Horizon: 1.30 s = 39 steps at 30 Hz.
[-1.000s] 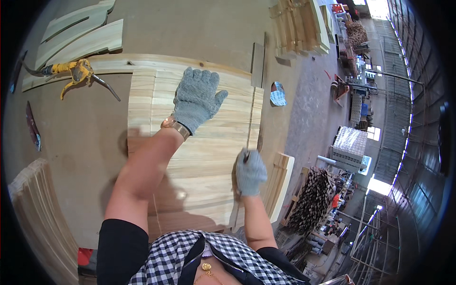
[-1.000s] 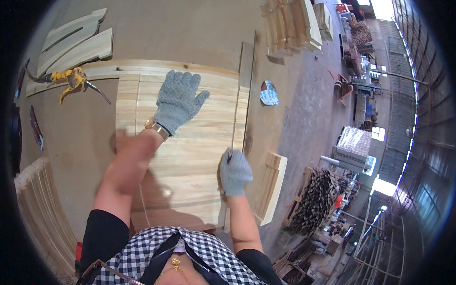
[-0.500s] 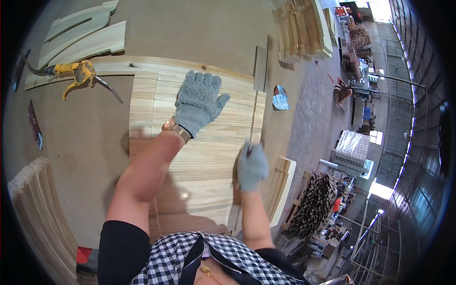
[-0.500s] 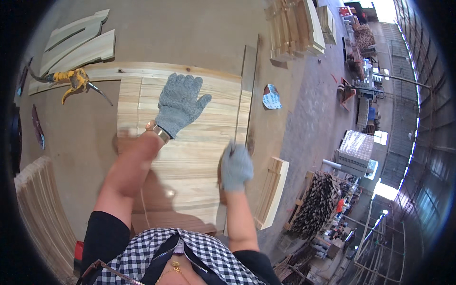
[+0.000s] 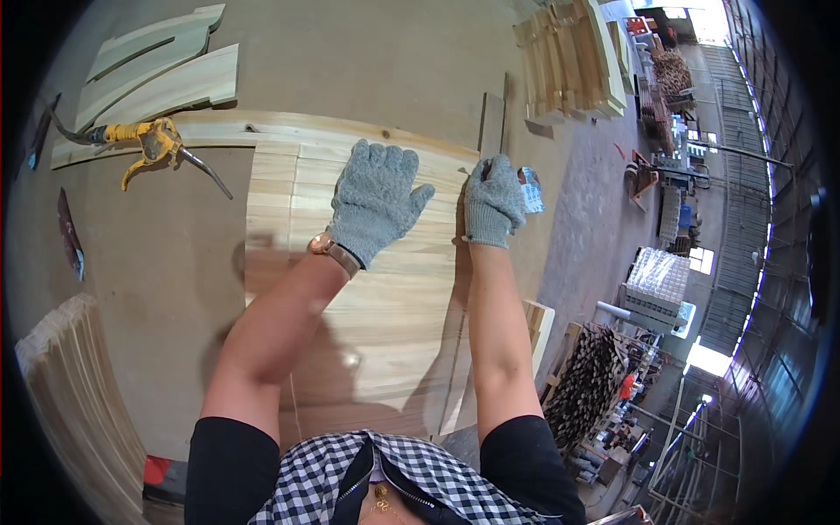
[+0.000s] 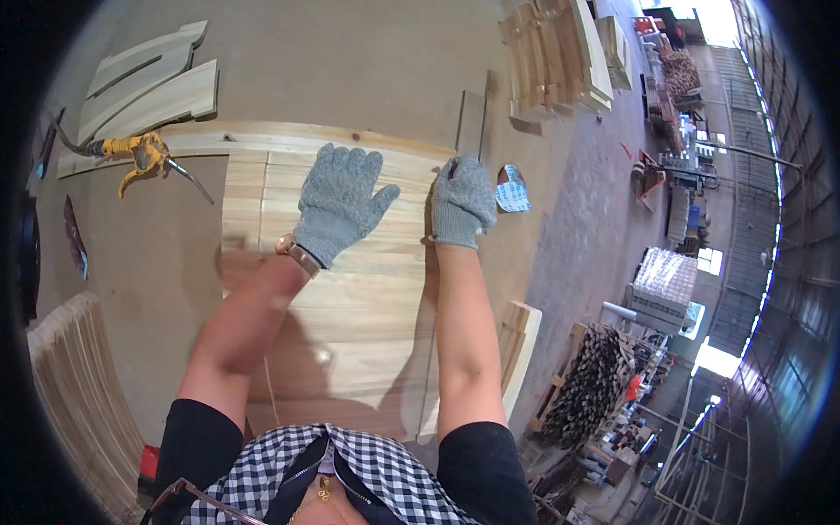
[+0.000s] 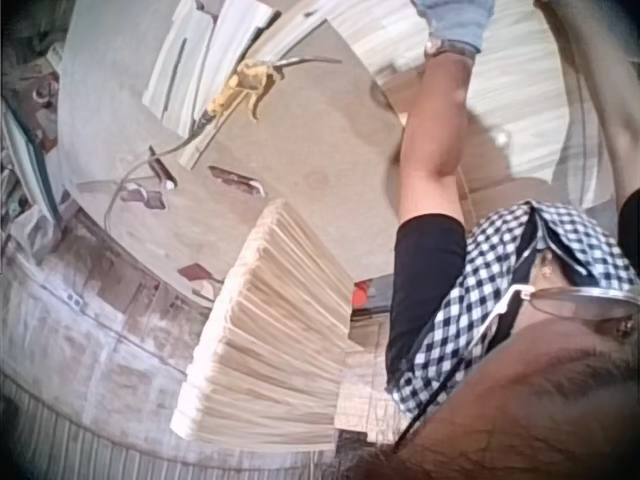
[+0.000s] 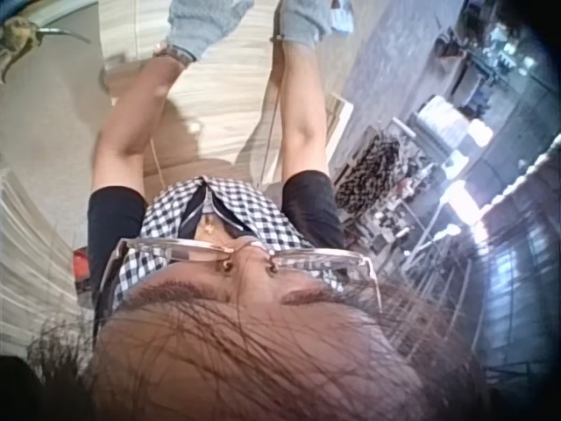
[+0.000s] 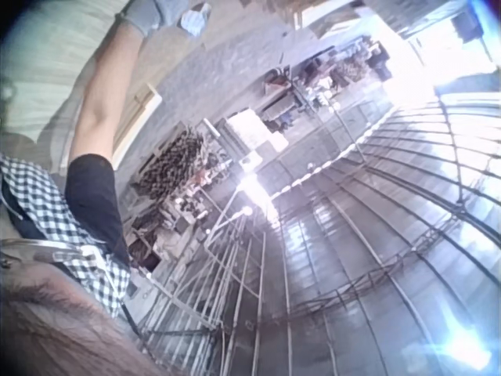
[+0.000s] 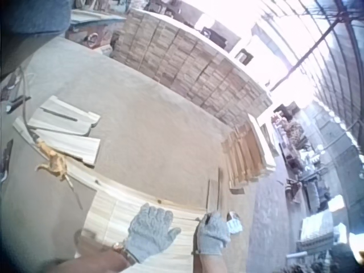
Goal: The recorder uses a hand sanding block to sand the surface and edges of a wooden panel on a workshop table.
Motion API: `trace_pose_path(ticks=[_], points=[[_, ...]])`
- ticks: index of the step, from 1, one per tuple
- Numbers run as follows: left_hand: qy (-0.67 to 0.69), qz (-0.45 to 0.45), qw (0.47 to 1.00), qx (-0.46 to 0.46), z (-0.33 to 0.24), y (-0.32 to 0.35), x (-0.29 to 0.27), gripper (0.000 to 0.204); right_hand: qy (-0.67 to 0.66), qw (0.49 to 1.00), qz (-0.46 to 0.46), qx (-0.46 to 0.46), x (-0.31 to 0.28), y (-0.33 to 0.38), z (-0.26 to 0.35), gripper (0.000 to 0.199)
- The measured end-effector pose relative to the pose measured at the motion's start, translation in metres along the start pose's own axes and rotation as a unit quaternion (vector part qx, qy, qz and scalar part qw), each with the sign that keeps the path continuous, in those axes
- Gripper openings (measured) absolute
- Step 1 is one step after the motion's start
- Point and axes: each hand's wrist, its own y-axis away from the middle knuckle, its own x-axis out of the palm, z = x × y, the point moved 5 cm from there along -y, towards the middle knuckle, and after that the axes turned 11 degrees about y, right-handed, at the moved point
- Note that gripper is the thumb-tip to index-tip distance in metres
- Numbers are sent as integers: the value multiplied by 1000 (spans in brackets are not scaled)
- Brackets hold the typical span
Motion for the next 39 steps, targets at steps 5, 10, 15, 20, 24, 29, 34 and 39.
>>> trace_pose_path(ticks=[5,10,15,20,24,29,34,39], points=[[-1,7,1000,-1,2,-2,1,51,5,1000,12,11,-19,66,-14,23],[-7,23,999,-22,7,1,-1,50,4,1000,-27,-4,-53,165,-35,23],[-21,-5,1000,-4,3,4,1,50,49,997,-42,-51,-37,97,-16,21],[-6,14,1000,-9,-3,-1,1,50,100,993,-51,-46,-2,-8,4,21],[-12,-4,1000,-3,2,-1,7,50,63,997,-32,-34,-17,22,-4,18],[-5,34,999,-30,4,0,-3,51,-1,999,-3,-36,-61,165,-31,15],[-20,-11,1000,-13,9,6,2,51,6,998,18,-58,-52,163,-31,18],[-5,23,1000,-19,0,1,4,51,49,996,-56,-57,-9,0,1,21]])
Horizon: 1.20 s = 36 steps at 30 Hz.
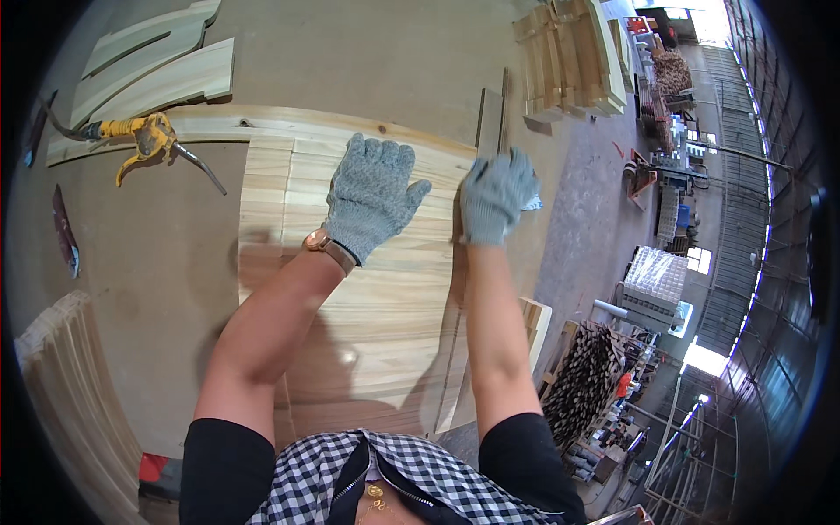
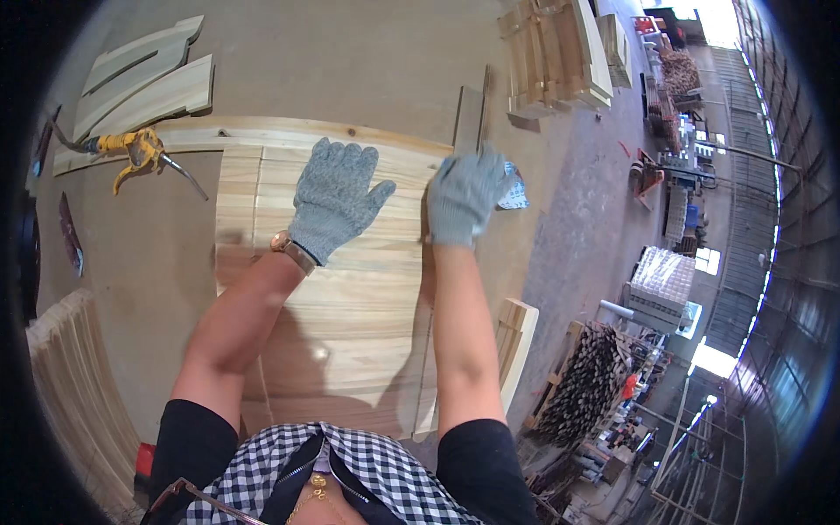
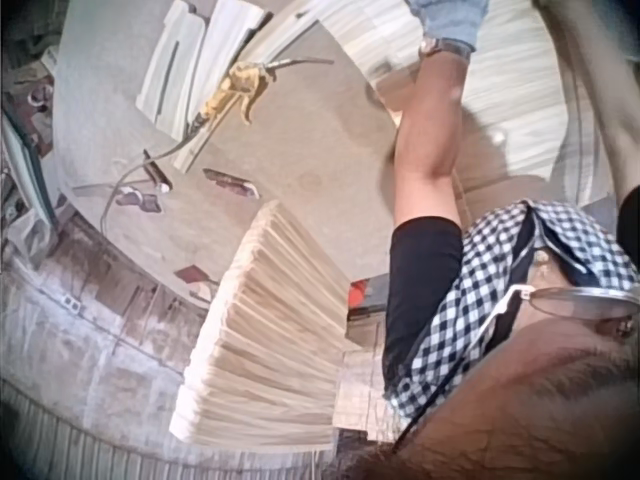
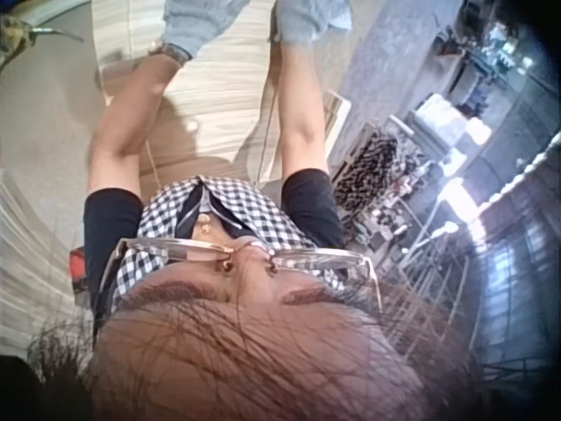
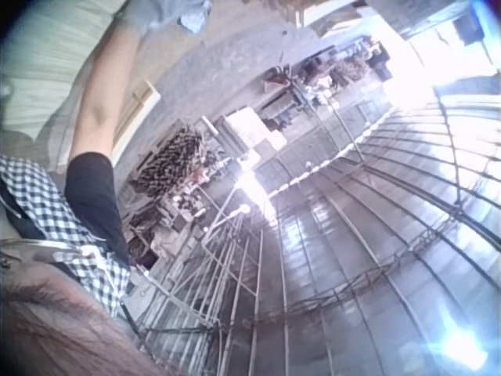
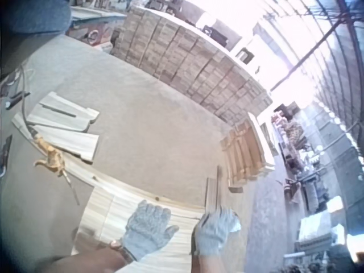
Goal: The recorder uses a hand sanding block to sand the surface and edges of a wooden panel on a workshop table.
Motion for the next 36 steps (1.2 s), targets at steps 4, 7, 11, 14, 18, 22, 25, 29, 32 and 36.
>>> trace_pose_path(ticks=[4,7,11,14,18,22,25,29,32,36], points=[[-4,2,1000,2,-3,-3,-2,51,-14,1000,-8,7,-1,-3,-2,22],[-8,20,1000,-8,0,-3,-3,51,-25,1000,-10,14,-27,71,-8,19],[-5,14,1000,-14,10,-1,-5,50,-51,995,83,17,-74,197,-25,15],[-24,-22,999,13,2,0,0,50,-48,993,108,8,-77,212,-37,15],[-9,8,1000,-11,0,1,-6,50,-59,998,37,8,-44,121,-18,17],[-3,-41,999,23,1,0,3,49,-31,999,19,13,1,-3,0,21],[0,1,1000,8,-8,-5,-3,48,-8,998,41,38,13,-5,-7,23],[-6,-90,995,44,7,3,-5,48,-49,998,31,15,-28,94,-7,20],[-6,0,1000,-2,4,-3,-6,48,-48,991,125,20,-78,211,-32,19],[-19,-17,1000,10,3,-3,-1,48,-54,987,153,21,-106,275,-47,20]])
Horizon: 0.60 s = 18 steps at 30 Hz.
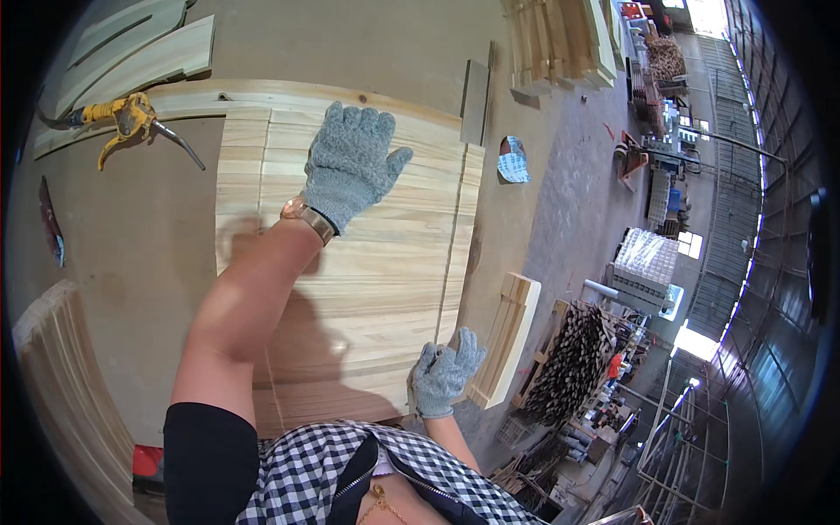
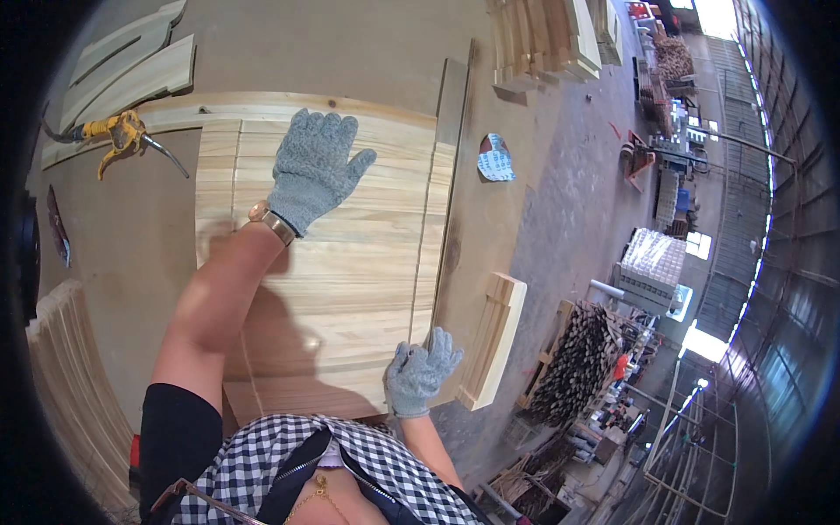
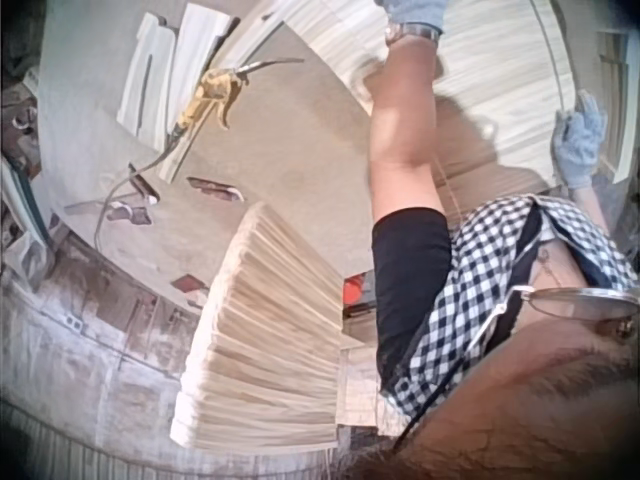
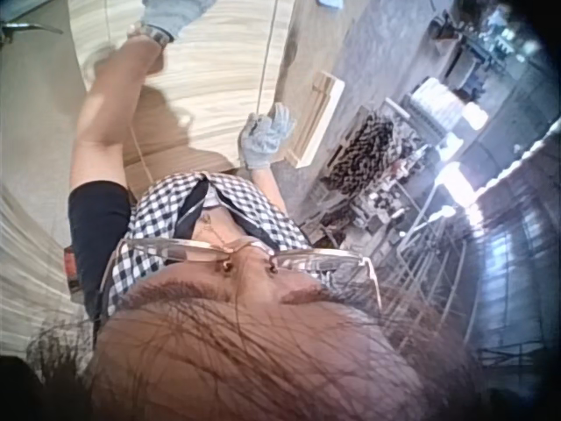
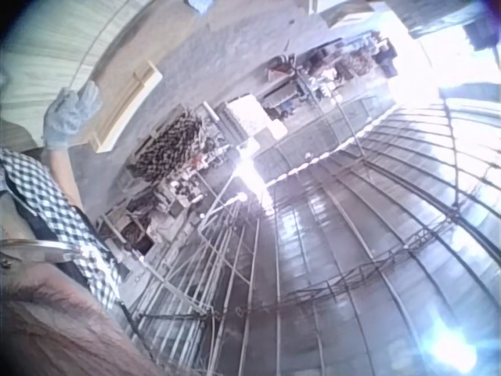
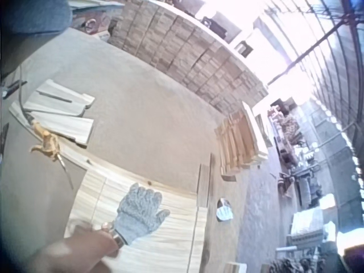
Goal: The recorder uses a hand sanding block to sand the surface and edges of a wooden panel on a workshop table.
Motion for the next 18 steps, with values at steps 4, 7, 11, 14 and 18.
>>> trace_pose_path(ticks=[4,7,11,14,18], points=[[0,29,999,-14,3,4,-6,49,23,999,-40,-28,12,-100,21,23],[4,3,1000,6,-5,0,2,50,28,991,-132,-23,25,-230,39,28],[-8,-58,998,31,-4,4,0,51,20,994,-109,-10,33,-305,58,24],[-34,-20,999,22,-3,3,1,52,17,992,-126,-15,26,-269,49,22],[-31,23,999,4,-1,1,-5,52,-21,996,-91,-5,19,-131,28,19]])
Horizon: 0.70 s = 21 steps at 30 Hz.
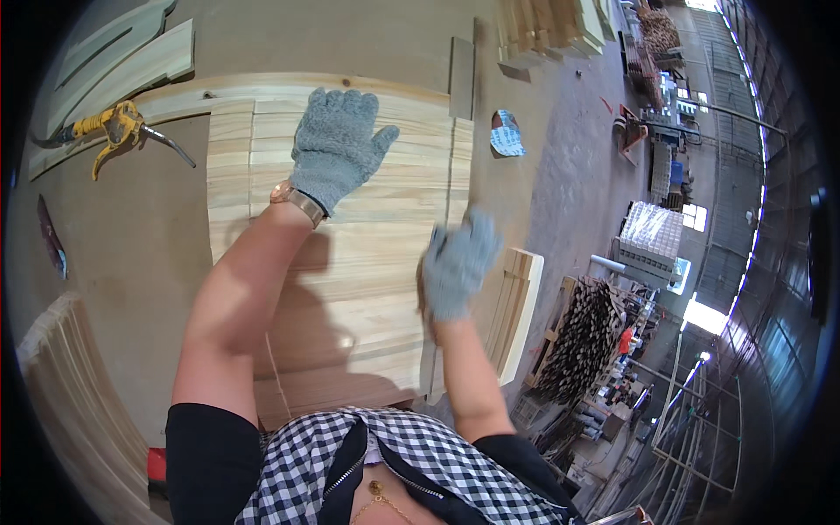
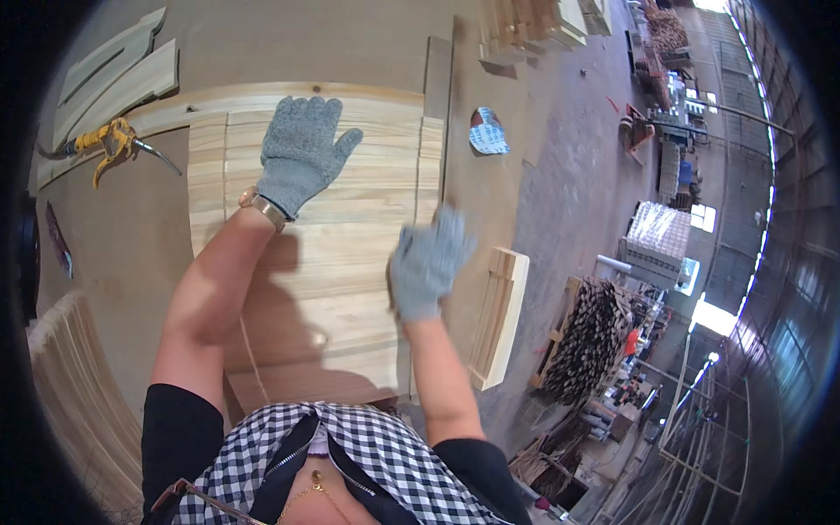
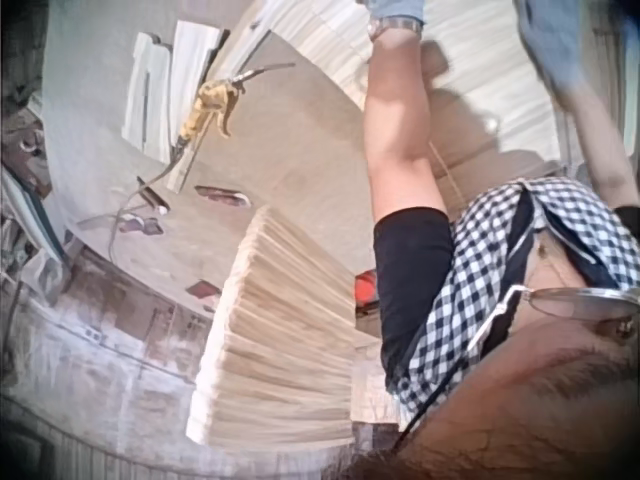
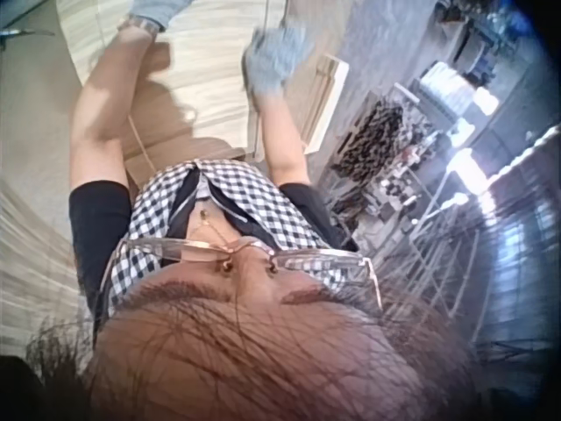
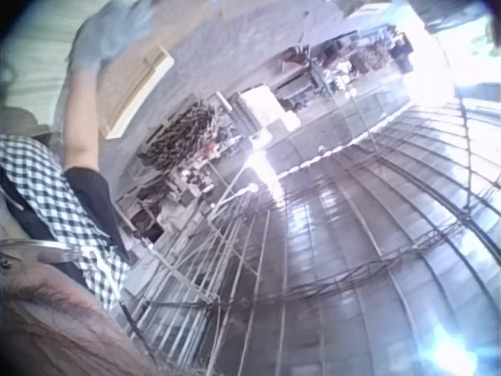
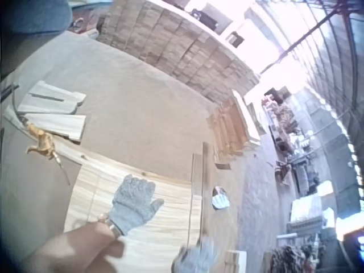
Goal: The recorder uses a hand sanding block to sand the surface and edges of a wooden panel on a workshop table.
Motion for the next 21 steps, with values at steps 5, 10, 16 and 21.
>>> trace_pose_path(ticks=[5,10,16,21], points=[[-8,23,1000,-8,-5,-5,3,52,7,995,97,33,-51,157,-36,19],[-30,28,999,-17,-2,-3,-1,53,-5,995,93,31,-43,166,-36,19],[-70,-12,997,15,-15,-4,4,53,-25,999,47,13,7,-28,-11,19],[-84,15,996,9,-11,-4,8,53,46,999,8,8,56,-171,22,24]])
